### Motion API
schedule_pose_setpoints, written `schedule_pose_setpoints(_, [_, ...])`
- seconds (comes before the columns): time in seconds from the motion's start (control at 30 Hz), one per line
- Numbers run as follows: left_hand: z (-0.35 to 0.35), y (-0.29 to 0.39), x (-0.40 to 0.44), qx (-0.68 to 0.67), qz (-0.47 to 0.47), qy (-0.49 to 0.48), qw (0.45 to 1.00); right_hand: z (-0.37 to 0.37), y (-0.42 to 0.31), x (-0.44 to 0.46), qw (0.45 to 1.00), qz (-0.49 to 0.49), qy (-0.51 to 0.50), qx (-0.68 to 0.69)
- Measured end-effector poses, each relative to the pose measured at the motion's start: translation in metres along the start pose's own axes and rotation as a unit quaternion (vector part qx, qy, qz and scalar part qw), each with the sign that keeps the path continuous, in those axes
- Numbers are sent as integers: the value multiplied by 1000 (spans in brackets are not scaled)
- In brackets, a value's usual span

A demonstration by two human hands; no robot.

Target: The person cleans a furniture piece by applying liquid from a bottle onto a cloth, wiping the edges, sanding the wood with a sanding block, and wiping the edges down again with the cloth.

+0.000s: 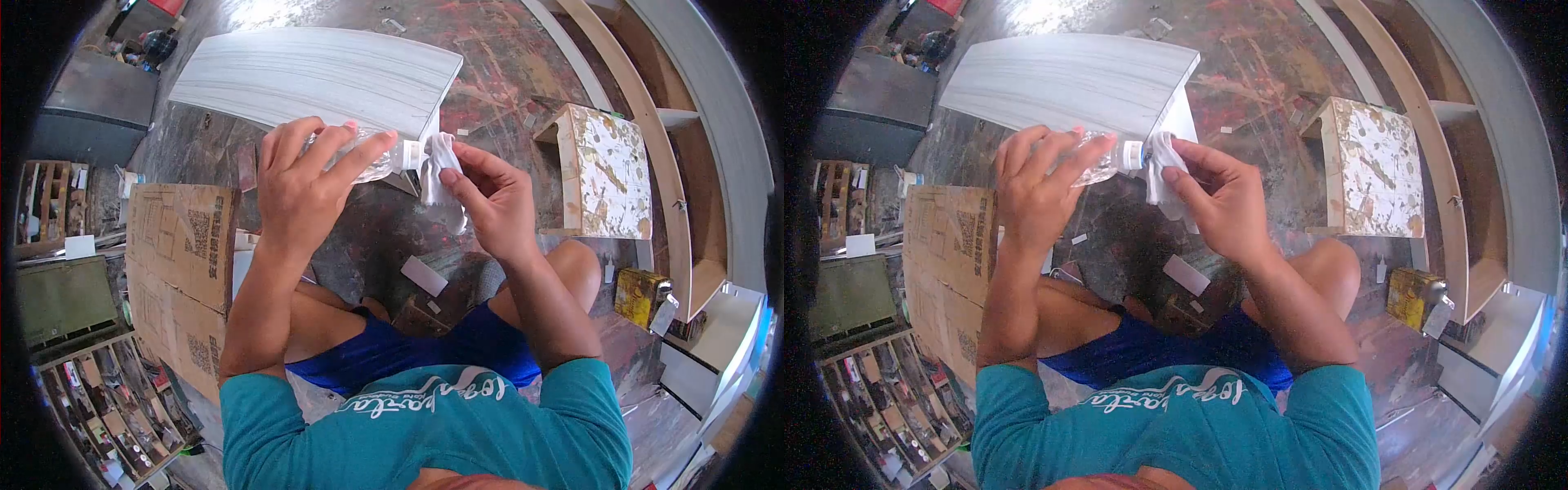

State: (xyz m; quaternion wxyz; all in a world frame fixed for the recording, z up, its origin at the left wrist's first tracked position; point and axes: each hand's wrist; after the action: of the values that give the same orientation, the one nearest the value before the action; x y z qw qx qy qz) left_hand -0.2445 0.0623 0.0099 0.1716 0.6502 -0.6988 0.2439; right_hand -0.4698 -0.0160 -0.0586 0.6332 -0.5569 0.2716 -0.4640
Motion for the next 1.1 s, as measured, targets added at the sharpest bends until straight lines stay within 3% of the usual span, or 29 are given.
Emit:
schedule_pose_setpoints(0.37, [-6, 0, 6, -19, 5, -26, 999, 5, -4, -6, 997, -15, -10, -68])
schedule_pose_setpoints(0.77, [-9, 7, 9, -41, -3, -43, 998, 13, 0, -9, 969, -157, -5, -188])
schedule_pose_setpoints(0.9, [-17, 13, 18, -84, -30, -84, 992, 20, -6, -6, 925, -269, 22, -268])
schedule_pose_setpoints(0.97, [-17, 14, 26, -118, -39, -59, 990, 24, -6, 4, 909, -323, 61, -258])
schedule_pose_setpoints(1.1, [-18, -1, 42, -146, -97, 19, 984, -14, -19, 62, 824, -386, 58, -410])
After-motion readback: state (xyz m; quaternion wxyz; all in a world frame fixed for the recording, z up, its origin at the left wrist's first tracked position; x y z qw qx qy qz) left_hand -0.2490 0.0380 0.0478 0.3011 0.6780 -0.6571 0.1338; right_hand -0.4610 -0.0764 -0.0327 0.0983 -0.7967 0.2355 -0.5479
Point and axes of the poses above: each hand's wrist, its own x-axis towards the middle knuckle, its own z-axis out of the palm, y = z × x, and after that the axes turned 9 degrees about -z, right-handed
